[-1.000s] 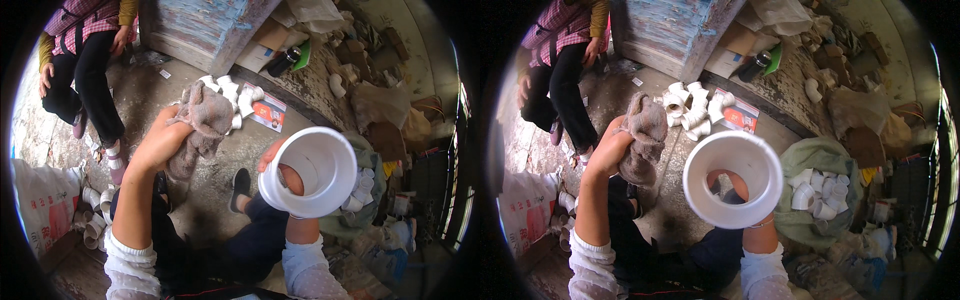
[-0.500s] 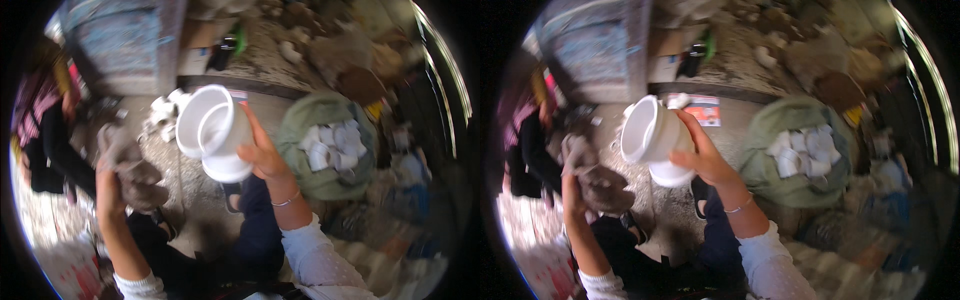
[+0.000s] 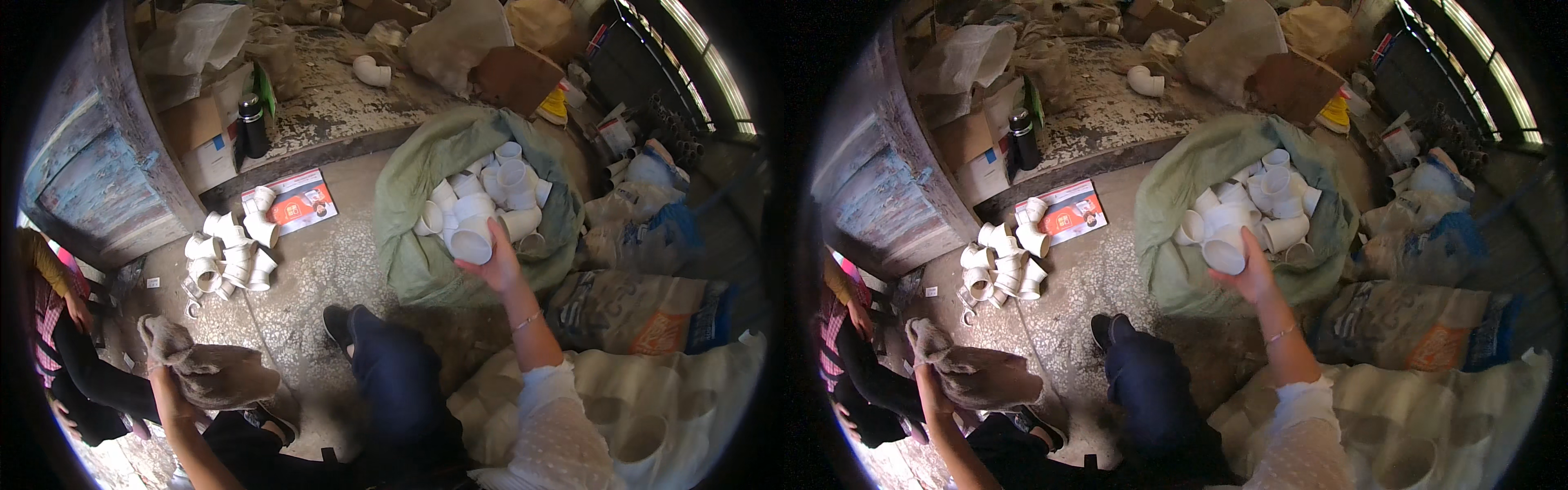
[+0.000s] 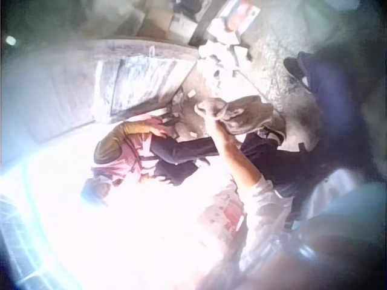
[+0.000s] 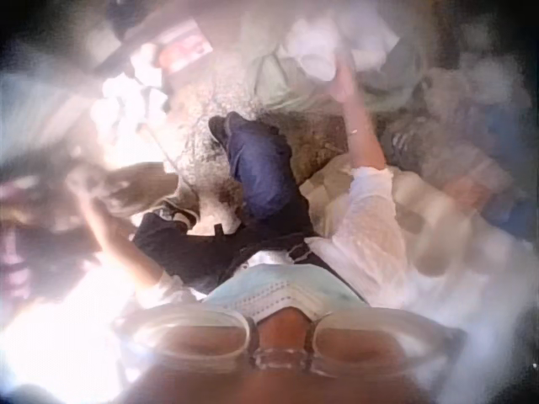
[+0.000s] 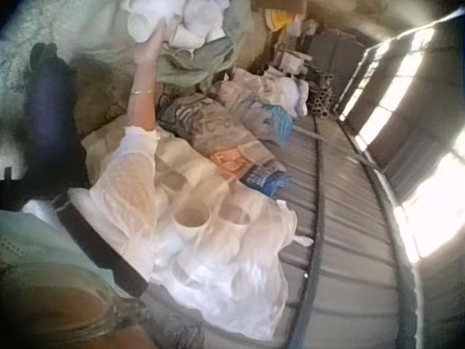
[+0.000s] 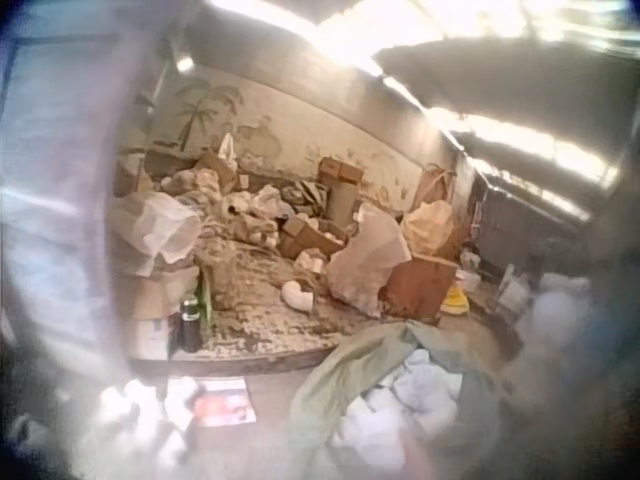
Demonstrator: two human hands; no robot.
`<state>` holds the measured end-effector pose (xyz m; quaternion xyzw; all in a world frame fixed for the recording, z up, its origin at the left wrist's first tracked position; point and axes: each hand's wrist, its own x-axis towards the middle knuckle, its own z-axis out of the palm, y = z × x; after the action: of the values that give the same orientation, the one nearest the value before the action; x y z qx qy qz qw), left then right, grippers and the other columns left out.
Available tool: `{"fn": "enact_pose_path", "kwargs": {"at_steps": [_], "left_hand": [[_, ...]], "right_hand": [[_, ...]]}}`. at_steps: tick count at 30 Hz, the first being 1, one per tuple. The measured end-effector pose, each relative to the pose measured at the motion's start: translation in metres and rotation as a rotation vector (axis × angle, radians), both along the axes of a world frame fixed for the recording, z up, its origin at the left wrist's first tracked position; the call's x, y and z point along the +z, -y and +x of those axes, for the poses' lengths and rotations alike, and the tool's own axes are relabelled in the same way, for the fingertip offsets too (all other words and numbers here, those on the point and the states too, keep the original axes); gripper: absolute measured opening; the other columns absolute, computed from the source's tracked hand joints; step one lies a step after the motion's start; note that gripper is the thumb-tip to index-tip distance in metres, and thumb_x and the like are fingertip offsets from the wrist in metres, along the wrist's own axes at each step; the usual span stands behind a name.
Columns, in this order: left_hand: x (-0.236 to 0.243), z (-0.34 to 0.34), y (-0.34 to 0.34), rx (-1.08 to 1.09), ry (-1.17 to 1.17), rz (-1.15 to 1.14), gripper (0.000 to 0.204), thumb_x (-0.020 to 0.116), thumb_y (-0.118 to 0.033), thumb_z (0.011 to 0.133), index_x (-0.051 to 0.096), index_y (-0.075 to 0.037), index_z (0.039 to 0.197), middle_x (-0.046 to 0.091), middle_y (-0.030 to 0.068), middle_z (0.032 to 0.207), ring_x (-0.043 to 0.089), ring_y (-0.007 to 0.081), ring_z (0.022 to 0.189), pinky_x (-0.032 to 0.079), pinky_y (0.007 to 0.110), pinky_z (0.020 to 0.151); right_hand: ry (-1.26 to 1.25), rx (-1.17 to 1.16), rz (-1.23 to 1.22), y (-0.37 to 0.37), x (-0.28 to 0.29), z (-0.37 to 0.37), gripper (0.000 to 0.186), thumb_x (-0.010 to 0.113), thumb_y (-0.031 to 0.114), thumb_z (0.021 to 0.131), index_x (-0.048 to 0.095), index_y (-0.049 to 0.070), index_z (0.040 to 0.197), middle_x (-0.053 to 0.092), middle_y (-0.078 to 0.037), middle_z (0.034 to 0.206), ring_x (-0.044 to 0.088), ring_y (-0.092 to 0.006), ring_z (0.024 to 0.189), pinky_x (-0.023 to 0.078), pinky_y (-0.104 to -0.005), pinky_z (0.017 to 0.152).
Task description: The person sits on the floor and wipes white plastic pipe fittings with a cloth. They handle the fittings one at a time, turning them over to wipe different sides, and place them into a green sack. Another person sits nearby and also wipes fittings.
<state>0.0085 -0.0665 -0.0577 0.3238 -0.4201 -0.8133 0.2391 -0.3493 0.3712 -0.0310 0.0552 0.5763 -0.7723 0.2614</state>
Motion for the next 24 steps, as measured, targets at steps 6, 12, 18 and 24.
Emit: {"fn": "enact_pose_path", "kwargs": {"at_steps": [6, 12, 18, 24], "left_hand": [[-0.018, -0.012, -0.004, -0.15, 0.055, -0.098, 0.05, 0.049, -0.035, 0.093, 0.042, -0.007, 0.133, 0.053, 0.0046, 0.123, 0.053, 0.0197, 0.109, 0.043, 0.034, 0.094], [-0.005, -0.014, -0.007, -0.082, 0.163, -0.198, 0.049, 0.049, -0.032, 0.093, 0.043, -0.004, 0.133, 0.053, 0.0049, 0.123, 0.053, 0.0187, 0.111, 0.042, 0.033, 0.095], [-0.002, -0.005, -0.01, -0.021, 0.127, -0.211, 0.041, 0.051, -0.025, 0.092, 0.043, -0.002, 0.125, 0.055, 0.0109, 0.115, 0.055, 0.0218, 0.104, 0.045, 0.035, 0.089], [0.004, 0.002, -0.017, 0.049, 0.134, -0.191, 0.041, 0.051, -0.026, 0.092, 0.044, -0.002, 0.125, 0.055, 0.0125, 0.115, 0.056, 0.0222, 0.101, 0.047, 0.035, 0.088]], "right_hand": [[-0.795, -0.088, 1.431, -0.031, -0.023, -0.104, 0.078, 0.066, 0.037, 0.08, 0.024, 0.015, 0.142, 0.033, -0.025, 0.137, 0.049, -0.0397, 0.113, 0.05, -0.0498, 0.082], [-0.887, 0.01, 1.869, -0.017, -0.029, -0.11, 0.069, 0.066, 0.033, 0.078, 0.037, 0.016, 0.137, 0.028, -0.026, 0.139, 0.038, -0.0421, 0.124, 0.046, -0.0477, 0.089], [-0.991, 0.084, 1.765, -0.027, -0.027, -0.083, 0.059, 0.065, 0.03, 0.078, 0.044, 0.014, 0.13, 0.03, -0.021, 0.14, 0.04, -0.0379, 0.123, 0.047, -0.0467, 0.088], [-1.18, 0.022, 1.621, -0.043, -0.042, -0.069, 0.049, 0.063, 0.025, 0.08, 0.048, 0.009, 0.124, 0.036, -0.021, 0.134, 0.045, -0.0392, 0.116, 0.045, -0.0447, 0.087]]}}
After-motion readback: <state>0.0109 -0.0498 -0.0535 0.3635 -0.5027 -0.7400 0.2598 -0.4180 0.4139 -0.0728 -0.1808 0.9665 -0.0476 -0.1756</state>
